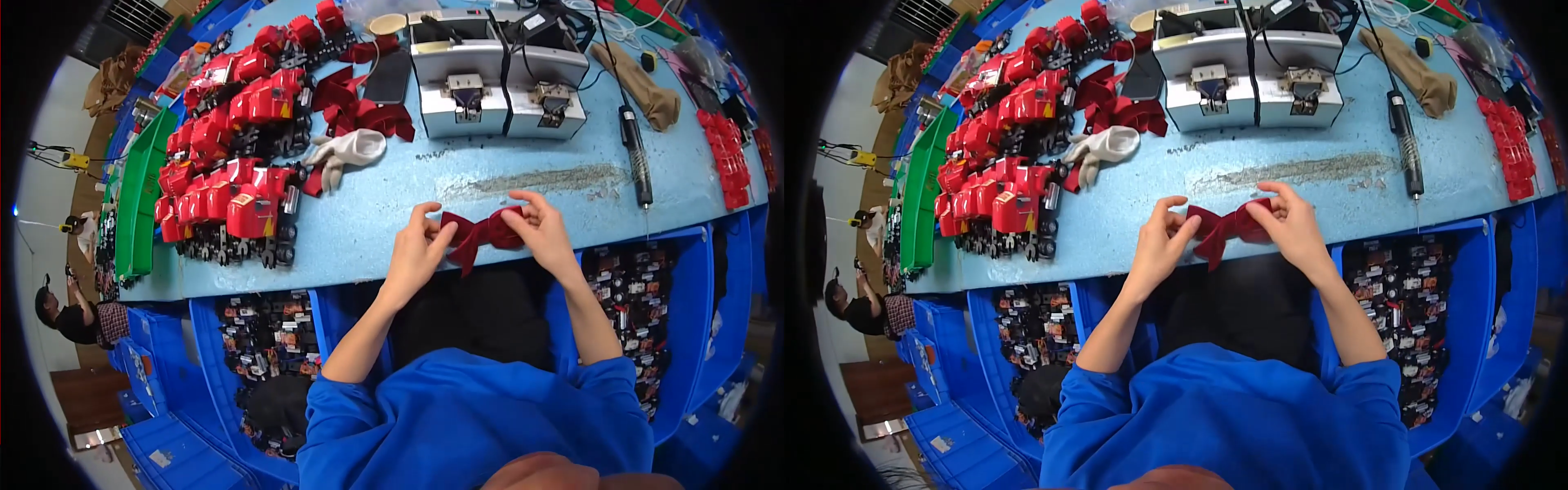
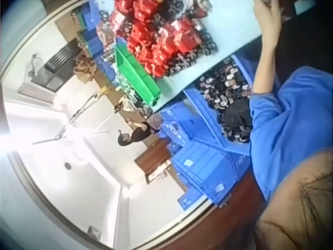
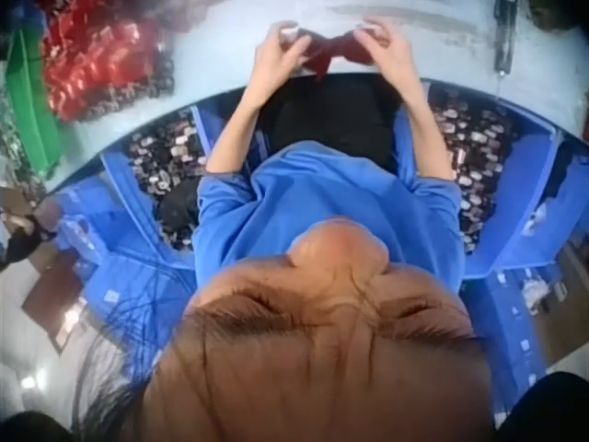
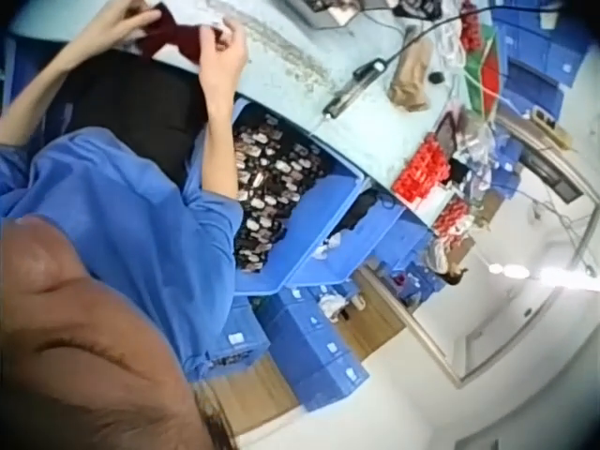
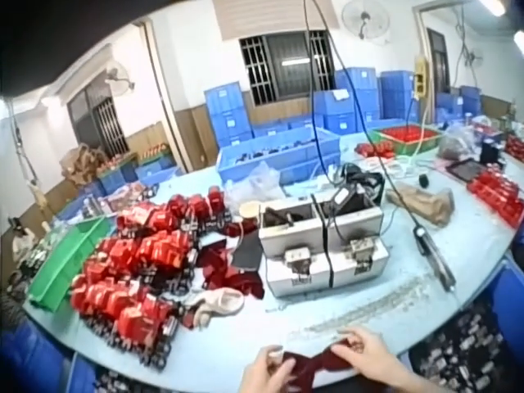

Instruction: Assembling toy car components with a power screwdriver and hand-folding red fabric bows at a factory workbench.

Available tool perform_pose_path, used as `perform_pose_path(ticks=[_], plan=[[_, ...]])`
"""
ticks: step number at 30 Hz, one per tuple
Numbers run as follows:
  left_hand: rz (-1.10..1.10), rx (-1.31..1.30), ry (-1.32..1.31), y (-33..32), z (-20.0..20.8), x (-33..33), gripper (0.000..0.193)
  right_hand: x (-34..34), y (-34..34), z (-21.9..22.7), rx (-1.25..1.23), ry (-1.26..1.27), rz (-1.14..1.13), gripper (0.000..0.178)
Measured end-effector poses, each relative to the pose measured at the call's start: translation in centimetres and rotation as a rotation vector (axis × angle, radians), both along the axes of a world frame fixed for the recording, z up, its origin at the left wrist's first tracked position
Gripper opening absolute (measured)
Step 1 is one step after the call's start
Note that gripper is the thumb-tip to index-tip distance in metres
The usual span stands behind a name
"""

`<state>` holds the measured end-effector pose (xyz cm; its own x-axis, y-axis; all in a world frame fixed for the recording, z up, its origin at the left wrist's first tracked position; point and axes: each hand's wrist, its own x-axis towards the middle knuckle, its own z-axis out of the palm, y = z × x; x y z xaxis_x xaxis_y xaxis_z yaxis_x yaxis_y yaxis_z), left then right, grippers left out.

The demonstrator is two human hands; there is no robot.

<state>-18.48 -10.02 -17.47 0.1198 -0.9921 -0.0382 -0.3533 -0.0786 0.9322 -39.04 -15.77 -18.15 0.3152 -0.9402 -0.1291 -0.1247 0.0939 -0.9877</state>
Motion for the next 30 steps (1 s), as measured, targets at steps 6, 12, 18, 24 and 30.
perform_pose_path(ticks=[6,12,18,24,30], plan=[[0.098,0.013,-0.113,0.1,-0.5,-1.3,0.029,0.2,1.0,-1.7,0.025,-0.037,-0.069,0.029],[0.216,-0.351,-0.475,0.1,-3.0,-2.9,0.017,2.8,1.8,-1.8,-0.480,0.547,-0.132,0.020],[0.186,-0.424,-0.561,-0.2,-3.5,-3.0,0.015,2.8,1.5,-2.8,-0.585,0.519,-0.156,0.019],[0.192,-0.459,-0.550,-0.2,-3.9,-3.0,0.017,2.6,1.7,-2.9,-0.603,0.535,-0.165,0.018],[0.179,-0.154,-0.239,0.7,-2.8,-2.1,0.032,0.9,1.9,-2.3,-0.066,-0.047,-0.112,0.034]])
